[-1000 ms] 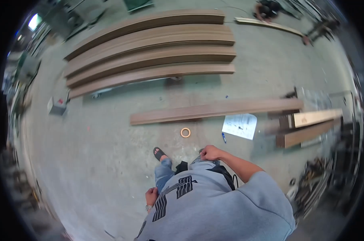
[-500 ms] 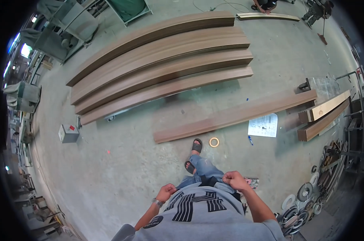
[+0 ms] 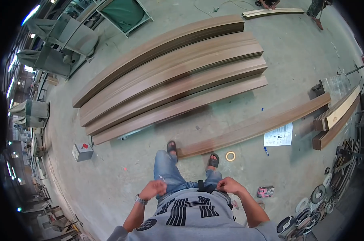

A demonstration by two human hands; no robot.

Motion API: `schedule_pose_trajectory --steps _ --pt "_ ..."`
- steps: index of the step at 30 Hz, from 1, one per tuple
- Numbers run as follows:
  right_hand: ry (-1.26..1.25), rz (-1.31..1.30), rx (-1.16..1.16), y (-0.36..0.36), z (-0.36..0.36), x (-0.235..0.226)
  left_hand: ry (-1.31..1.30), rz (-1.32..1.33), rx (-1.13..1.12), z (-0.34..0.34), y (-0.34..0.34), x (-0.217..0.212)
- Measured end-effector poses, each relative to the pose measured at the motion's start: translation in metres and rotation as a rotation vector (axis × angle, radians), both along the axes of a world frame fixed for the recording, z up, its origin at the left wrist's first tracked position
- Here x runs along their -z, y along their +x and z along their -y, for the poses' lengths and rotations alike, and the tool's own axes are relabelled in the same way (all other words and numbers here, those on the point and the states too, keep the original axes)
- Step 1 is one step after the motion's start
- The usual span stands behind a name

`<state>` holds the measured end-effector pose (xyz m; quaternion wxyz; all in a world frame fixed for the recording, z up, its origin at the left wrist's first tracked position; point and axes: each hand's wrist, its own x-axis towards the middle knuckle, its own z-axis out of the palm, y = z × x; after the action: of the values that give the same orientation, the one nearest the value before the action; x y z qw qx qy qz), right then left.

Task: Marking and applying labels to wooden boards on a factory floor using tape and a marker.

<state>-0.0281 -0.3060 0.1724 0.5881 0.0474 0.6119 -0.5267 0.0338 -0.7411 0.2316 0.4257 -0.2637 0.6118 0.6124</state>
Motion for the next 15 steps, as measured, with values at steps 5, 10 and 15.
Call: schedule_pose_trajectory --steps 5,10,15 --pt "0.089 0.126 0.109 -0.031 0.040 0.002 -0.161 -0.137 -0.092 0.049 -0.145 0.075" --pt "0.333 0.171 0.841 -0.077 0.141 0.050 -0.510 -0.646 0.288 0.136 -0.325 0.234" --pt "0.411 -0.049 0.558 -0.161 0.225 0.172 -0.857 -0.940 0.455 0.150 -0.494 0.342"
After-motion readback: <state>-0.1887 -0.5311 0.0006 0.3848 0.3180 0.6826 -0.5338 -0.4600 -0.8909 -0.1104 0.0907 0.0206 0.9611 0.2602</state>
